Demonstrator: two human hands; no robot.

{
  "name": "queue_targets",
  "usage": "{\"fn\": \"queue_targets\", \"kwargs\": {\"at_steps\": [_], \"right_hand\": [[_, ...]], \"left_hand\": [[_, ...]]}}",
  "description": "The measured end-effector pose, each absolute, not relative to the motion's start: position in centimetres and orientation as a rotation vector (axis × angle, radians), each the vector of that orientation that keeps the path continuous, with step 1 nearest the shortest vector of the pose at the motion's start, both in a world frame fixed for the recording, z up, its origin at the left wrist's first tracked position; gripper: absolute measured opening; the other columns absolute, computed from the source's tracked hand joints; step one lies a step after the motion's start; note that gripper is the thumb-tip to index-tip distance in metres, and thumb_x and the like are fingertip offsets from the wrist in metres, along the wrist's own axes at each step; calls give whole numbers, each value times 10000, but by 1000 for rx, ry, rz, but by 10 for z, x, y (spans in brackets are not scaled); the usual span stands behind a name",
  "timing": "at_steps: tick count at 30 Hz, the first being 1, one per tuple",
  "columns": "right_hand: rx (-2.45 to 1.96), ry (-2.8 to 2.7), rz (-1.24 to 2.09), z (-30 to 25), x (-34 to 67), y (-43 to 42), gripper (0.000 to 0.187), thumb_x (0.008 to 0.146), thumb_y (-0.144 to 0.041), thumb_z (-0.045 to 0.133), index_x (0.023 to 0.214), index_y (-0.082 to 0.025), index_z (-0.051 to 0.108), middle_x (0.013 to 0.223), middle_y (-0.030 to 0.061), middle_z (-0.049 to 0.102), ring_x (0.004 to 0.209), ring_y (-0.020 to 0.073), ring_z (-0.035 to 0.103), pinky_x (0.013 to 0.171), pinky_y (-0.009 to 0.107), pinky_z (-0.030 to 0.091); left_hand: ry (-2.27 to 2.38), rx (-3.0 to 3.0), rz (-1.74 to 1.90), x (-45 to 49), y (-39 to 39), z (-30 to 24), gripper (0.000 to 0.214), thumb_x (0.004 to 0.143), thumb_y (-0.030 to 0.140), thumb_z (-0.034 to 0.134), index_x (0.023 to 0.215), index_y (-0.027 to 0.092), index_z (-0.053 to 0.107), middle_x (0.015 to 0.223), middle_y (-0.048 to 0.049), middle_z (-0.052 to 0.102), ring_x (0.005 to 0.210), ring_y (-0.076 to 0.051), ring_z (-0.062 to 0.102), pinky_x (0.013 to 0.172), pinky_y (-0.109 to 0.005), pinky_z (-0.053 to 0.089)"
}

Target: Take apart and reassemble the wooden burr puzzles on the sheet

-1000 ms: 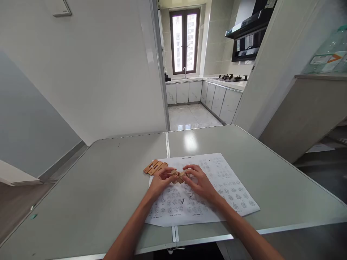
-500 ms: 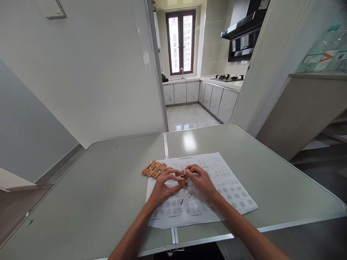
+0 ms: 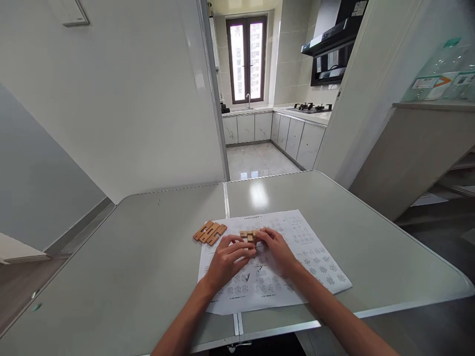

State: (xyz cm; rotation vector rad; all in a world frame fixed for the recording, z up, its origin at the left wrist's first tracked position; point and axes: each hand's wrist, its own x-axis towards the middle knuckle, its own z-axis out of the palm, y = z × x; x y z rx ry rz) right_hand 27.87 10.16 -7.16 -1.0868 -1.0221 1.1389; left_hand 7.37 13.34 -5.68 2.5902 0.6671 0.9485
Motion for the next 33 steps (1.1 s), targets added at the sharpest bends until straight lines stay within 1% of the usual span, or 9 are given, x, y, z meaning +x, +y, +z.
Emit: {"fn": "queue_targets", "kwargs": {"at_steps": [3, 8, 16, 21, 26, 30, 33], "right_hand": [[-1084, -1000, 1146, -74, 279, 102, 397, 871, -586, 721, 721, -228, 640, 784, 36, 678, 811, 244, 637, 809, 397, 532], [-1057, -958, 1167, -81, 277, 105, 370, 880, -558, 726, 729, -233, 634, 788, 27, 672, 805, 239, 632, 820, 400, 521], [-1014, -898, 1199, -86, 277, 107, 348, 878, -532, 739, 739, -228, 643, 781, 23, 674, 798, 234, 631, 807, 380, 522], [-988, -874, 1224, -86, 276, 107, 333, 883, -533, 736, 792, -218, 684, 821, 38, 692, 824, 234, 638, 804, 359, 534], [-983, -839, 1244, -90, 277, 108, 347, 876, -557, 742, 789, -225, 689, 833, 46, 696, 836, 235, 644, 810, 348, 546], [-955, -829, 1275, -91, 278, 110, 340, 884, -562, 732, 794, -236, 698, 876, 66, 718, 868, 252, 663, 829, 363, 558], [-917, -834, 1295, -91, 280, 111, 319, 880, -544, 736, 774, -248, 689, 898, 76, 725, 899, 268, 676, 864, 383, 565]], "left_hand": [[630, 2584, 964, 74, 134, -57, 156, 1010, 305, 669, 1093, 318, 800, 1128, -37, 823, 1075, -264, 674, 968, -473, 553], [581, 2586, 998, 75, 134, -57, 171, 1002, 262, 683, 1120, 323, 790, 1145, -20, 821, 1060, -254, 677, 957, -451, 548], [596, 2547, 985, 76, 135, -61, 186, 1001, 265, 683, 1135, 340, 787, 1157, -18, 817, 1048, -251, 682, 963, -449, 547], [569, 2581, 1053, 78, 135, -63, 181, 1001, 227, 682, 1128, 313, 778, 1171, -19, 815, 1021, -235, 689, 938, -424, 565], [510, 2679, 1122, 80, 135, -63, 171, 990, 179, 695, 1122, 270, 755, 1158, -26, 816, 994, -219, 698, 905, -401, 587], [468, 2657, 1198, 82, 136, -63, 180, 969, 147, 718, 1112, 253, 738, 1152, -26, 815, 984, -207, 694, 877, -379, 603], [467, 2651, 1204, 82, 136, -63, 177, 973, 148, 713, 1111, 257, 734, 1147, -25, 816, 967, -202, 697, 875, -384, 607]]}}
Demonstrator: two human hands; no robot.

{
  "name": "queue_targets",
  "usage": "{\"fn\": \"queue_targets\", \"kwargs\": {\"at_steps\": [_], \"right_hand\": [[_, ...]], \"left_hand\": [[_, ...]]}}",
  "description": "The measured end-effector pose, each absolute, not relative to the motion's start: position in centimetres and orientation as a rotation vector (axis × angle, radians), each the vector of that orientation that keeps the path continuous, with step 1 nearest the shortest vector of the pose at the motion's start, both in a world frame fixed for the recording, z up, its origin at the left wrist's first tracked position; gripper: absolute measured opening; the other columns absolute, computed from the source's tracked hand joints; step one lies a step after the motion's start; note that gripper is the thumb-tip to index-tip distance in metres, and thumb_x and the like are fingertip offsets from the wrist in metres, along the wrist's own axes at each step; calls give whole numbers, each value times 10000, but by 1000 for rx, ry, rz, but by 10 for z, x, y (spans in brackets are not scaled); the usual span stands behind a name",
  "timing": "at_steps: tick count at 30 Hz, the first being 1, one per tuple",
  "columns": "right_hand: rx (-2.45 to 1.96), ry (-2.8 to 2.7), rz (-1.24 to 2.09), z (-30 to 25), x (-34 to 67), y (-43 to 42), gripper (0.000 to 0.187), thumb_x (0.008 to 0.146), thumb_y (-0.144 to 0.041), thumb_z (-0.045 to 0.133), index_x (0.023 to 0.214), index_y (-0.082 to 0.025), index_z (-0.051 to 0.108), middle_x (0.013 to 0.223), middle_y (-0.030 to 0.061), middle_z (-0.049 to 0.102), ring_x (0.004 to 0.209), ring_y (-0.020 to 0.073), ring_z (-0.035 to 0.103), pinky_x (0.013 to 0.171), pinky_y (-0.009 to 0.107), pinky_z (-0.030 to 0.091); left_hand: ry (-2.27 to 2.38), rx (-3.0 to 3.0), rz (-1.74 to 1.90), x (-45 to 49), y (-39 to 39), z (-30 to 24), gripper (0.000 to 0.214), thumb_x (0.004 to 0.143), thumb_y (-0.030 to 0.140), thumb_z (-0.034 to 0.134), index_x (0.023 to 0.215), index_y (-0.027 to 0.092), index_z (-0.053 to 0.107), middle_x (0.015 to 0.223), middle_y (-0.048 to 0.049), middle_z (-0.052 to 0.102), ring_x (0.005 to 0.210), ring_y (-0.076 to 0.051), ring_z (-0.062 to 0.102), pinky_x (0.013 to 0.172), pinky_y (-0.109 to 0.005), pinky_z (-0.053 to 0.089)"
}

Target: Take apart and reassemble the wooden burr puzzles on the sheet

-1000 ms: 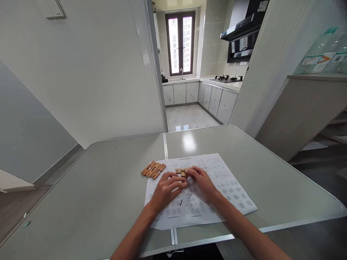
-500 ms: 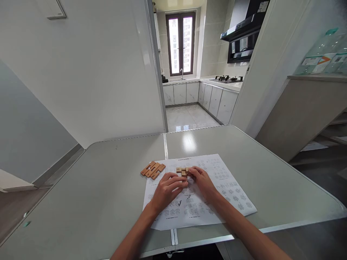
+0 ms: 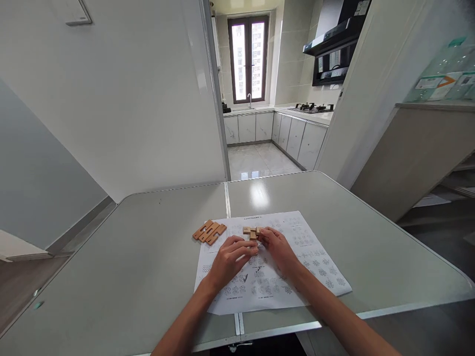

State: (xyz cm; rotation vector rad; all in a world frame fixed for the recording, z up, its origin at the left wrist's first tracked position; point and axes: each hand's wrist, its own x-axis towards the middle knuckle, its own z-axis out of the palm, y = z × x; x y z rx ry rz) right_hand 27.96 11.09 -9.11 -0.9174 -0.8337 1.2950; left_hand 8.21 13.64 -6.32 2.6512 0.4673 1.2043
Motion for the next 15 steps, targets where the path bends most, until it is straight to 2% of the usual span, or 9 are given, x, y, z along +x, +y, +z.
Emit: {"fn": "queue_targets", "kwargs": {"at_steps": [7, 15], "right_hand": [[-898, -833, 1286, -90, 278, 111, 311, 897, -517, 725, 752, -252, 652, 880, 64, 716, 880, 258, 679, 876, 389, 559], [-953, -859, 1234, -83, 276, 105, 362, 899, -514, 752, 733, -242, 581, 789, 1, 671, 835, 218, 650, 846, 350, 516]], "left_hand": [[487, 2666, 1207, 83, 136, -65, 169, 972, 142, 712, 1098, 253, 729, 1138, -26, 817, 945, -202, 686, 855, -381, 606], [477, 2694, 1179, 83, 133, -64, 151, 970, 140, 715, 1076, 246, 729, 1123, -24, 821, 927, -200, 687, 838, -372, 608]]}}
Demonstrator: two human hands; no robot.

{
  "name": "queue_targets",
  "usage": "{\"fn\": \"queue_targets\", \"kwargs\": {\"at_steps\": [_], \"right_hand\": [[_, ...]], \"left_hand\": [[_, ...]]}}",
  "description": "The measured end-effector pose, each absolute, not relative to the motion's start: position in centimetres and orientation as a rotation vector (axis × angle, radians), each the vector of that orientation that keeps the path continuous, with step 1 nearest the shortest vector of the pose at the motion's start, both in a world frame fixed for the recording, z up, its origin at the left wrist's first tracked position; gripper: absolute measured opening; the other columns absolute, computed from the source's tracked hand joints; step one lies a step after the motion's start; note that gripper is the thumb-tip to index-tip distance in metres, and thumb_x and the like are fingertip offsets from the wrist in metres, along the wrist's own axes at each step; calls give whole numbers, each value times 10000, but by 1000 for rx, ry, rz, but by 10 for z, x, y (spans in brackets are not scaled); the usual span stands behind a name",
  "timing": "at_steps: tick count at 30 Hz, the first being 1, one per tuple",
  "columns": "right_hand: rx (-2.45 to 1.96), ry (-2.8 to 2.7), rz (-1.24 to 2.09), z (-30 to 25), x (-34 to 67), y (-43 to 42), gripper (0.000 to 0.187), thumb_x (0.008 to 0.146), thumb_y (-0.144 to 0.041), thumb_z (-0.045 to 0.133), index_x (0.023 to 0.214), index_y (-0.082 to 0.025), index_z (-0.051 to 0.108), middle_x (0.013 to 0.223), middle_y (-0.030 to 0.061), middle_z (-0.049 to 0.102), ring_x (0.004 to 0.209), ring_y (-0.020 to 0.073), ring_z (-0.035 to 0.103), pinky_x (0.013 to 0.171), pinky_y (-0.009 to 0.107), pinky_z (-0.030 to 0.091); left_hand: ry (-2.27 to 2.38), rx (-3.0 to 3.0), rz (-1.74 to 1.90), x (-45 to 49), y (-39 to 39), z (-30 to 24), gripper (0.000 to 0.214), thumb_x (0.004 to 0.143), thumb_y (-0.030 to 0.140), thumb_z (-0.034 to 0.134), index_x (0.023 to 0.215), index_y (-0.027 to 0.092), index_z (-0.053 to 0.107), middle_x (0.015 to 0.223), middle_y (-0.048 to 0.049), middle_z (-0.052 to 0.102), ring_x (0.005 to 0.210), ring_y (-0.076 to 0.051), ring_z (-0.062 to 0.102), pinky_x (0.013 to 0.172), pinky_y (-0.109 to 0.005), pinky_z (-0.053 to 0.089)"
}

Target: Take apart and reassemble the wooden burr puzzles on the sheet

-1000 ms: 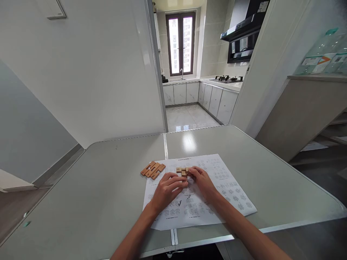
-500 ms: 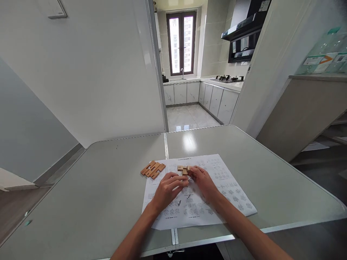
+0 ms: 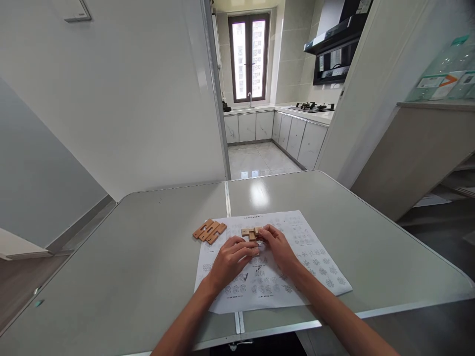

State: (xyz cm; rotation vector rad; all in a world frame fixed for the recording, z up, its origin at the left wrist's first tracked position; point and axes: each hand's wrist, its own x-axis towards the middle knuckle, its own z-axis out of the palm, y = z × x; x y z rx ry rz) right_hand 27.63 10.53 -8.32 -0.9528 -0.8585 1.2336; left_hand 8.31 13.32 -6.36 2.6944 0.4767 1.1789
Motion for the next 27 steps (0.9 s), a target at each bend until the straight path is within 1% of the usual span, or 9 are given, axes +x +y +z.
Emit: {"fn": "queue_targets", "kwargs": {"at_steps": [3, 5, 7, 8, 9, 11, 15, 21, 27], "right_hand": [[-974, -859, 1235, -80, 278, 104, 343, 884, -537, 773, 795, -242, 622, 817, 3, 710, 856, 223, 672, 852, 358, 515], [-981, -870, 1249, -77, 279, 102, 323, 872, -550, 785, 967, -260, 682, 897, 21, 761, 923, 247, 702, 882, 381, 526], [-995, -926, 1257, -74, 281, 101, 415, 871, -552, 790, 1169, -277, 701, 1025, 52, 788, 1032, 274, 711, 942, 407, 525], [-1003, -967, 1251, -73, 282, 100, 451, 874, -552, 788, 1223, -277, 706, 1089, 67, 787, 1081, 284, 705, 973, 415, 518], [-1009, -1009, 1236, -72, 282, 100, 457, 879, -553, 782, 1231, -269, 720, 1137, 79, 780, 1115, 291, 696, 997, 418, 511], [-1013, -1064, 1192, -72, 283, 100, 416, 888, -562, 766, 1154, -243, 758, 1164, 92, 770, 1123, 298, 689, 1006, 417, 509], [-1032, -1081, 1126, -76, 282, 103, 382, 892, -571, 754, 1050, -223, 758, 1059, 84, 775, 1027, 286, 700, 943, 401, 528], [-1064, -1105, 1065, -75, 282, 102, 398, 884, -599, 746, 1002, -219, 745, 952, 70, 782, 915, 263, 704, 873, 379, 530], [-1075, -1076, 1038, -73, 280, 101, 451, 849, -665, 750, 943, -224, 745, 897, 72, 782, 847, 266, 709, 795, 376, 550]], "left_hand": [[503, 2681, 1182, 83, 132, -63, 124, 982, 155, 702, 1063, 244, 731, 1111, -37, 821, 930, -204, 705, 834, -379, 611], [528, 2673, 1187, 83, 132, -62, 110, 990, 168, 695, 1063, 243, 728, 1108, -44, 819, 936, -206, 715, 841, -388, 612], [536, 2675, 1190, 83, 131, -61, 106, 991, 174, 697, 1066, 244, 724, 1107, -42, 818, 937, -207, 721, 849, -395, 609], [534, 2677, 1193, 83, 131, -61, 109, 988, 174, 701, 1067, 246, 722, 1104, -39, 818, 937, -206, 723, 850, -396, 606], [531, 2678, 1198, 83, 131, -60, 114, 983, 172, 707, 1068, 247, 719, 1101, -35, 819, 938, -206, 724, 851, -395, 604], [525, 2677, 1207, 84, 131, -60, 127, 977, 167, 715, 1073, 249, 715, 1097, -32, 819, 939, -205, 726, 849, -392, 599], [529, 2671, 1208, 84, 131, -60, 131, 980, 170, 711, 1083, 251, 711, 1096, -32, 818, 956, -208, 734, 861, -394, 590], [528, 2660, 1199, 83, 132, -60, 122, 985, 178, 709, 1083, 250, 700, 1087, -29, 817, 951, -203, 738, 865, -386, 576], [519, 2661, 1198, 84, 130, -60, 79, 1006, 200, 681, 1067, 244, 704, 1092, -42, 818, 939, -198, 738, 857, -380, 575]]}}
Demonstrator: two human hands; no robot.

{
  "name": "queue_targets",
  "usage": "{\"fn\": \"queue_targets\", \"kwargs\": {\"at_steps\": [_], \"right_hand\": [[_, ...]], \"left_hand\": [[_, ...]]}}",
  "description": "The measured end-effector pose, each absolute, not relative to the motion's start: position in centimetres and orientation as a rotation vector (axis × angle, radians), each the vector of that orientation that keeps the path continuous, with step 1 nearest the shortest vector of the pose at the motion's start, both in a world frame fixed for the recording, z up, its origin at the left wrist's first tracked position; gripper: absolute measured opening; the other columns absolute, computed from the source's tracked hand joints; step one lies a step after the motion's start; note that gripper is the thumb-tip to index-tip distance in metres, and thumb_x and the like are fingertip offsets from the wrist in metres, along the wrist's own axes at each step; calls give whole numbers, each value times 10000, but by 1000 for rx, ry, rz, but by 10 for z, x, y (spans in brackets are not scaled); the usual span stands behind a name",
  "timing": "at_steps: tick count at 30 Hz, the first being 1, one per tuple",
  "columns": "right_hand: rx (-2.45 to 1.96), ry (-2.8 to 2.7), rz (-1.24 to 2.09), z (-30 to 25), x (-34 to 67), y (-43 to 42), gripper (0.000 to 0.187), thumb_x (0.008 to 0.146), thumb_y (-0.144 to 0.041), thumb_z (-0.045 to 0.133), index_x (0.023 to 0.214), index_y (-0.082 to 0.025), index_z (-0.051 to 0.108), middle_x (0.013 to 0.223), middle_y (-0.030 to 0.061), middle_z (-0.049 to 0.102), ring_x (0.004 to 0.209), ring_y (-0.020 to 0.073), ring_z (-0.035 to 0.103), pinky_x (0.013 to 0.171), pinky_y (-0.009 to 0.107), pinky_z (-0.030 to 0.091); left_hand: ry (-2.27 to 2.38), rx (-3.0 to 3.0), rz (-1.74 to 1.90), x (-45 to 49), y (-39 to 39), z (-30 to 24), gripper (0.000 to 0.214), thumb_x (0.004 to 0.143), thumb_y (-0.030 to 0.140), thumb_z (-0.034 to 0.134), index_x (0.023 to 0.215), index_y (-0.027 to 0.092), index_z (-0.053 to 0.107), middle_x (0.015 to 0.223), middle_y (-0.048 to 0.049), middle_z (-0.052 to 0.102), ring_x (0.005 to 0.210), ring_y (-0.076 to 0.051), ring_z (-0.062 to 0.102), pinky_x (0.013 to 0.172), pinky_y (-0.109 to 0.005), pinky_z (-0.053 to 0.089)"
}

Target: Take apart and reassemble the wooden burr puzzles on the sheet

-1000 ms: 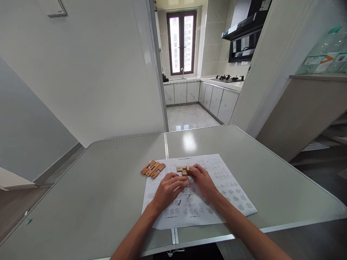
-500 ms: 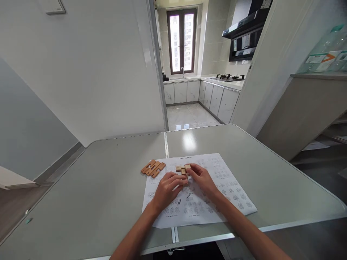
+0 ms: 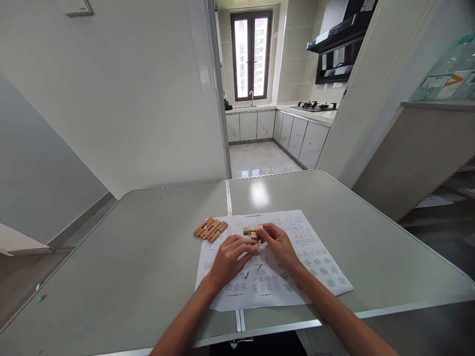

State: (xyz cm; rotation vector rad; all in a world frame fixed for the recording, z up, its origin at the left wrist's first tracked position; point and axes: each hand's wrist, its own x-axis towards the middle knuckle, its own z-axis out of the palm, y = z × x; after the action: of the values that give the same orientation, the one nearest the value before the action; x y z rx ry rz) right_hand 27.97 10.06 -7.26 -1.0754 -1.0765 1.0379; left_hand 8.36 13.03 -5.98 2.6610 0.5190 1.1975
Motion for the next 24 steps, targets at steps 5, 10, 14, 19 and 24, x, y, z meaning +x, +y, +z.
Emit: {"fn": "queue_targets", "kwargs": {"at_steps": [5, 10, 14, 19, 24], "right_hand": [[-1094, -1049, 1054, -76, 278, 102, 476, 851, -683, 739, 950, -218, 735, 936, 90, 794, 845, 268, 722, 790, 379, 562], [-1125, -1060, 1024, -77, 278, 100, 464, 876, -675, 718, 941, -215, 725, 872, 73, 773, 764, 243, 698, 729, 363, 557], [-1136, -1074, 1017, -74, 278, 98, 440, 891, -662, 710, 945, -225, 703, 833, 62, 761, 672, 222, 678, 657, 350, 551], [-1130, -1056, 1025, -73, 276, 97, 459, 866, -687, 720, 913, -234, 667, 759, 17, 722, 493, 178, 629, 532, 321, 506], [-1152, -1058, 1002, -75, 275, 96, 474, 865, -708, 702, 906, -237, 667, 801, 17, 730, 370, 126, 524, 410, 295, 414]], "left_hand": [[501, 2699, 1172, 84, 129, -60, 75, 1017, 201, 660, 1043, 241, 717, 1088, -52, 819, 921, -198, 738, 838, -374, 579], [483, 2733, 1182, 85, 127, -58, 78, 1015, 187, 659, 1041, 231, 718, 1088, -52, 821, 920, -197, 735, 815, -360, 585], [498, 2745, 1163, 86, 125, -56, 72, 1014, 182, 660, 1031, 229, 712, 1087, -40, 822, 914, -196, 731, 805, -357, 583], [504, 2759, 1142, 85, 125, -57, 86, 1023, 195, 649, 1047, 239, 719, 1093, -33, 820, 925, -191, 732, 829, -361, 583], [496, 2788, 1147, 85, 124, -58, 106, 1033, 197, 624, 1043, 243, 719, 1077, -42, 822, 913, -196, 735, 806, -362, 582]]}}
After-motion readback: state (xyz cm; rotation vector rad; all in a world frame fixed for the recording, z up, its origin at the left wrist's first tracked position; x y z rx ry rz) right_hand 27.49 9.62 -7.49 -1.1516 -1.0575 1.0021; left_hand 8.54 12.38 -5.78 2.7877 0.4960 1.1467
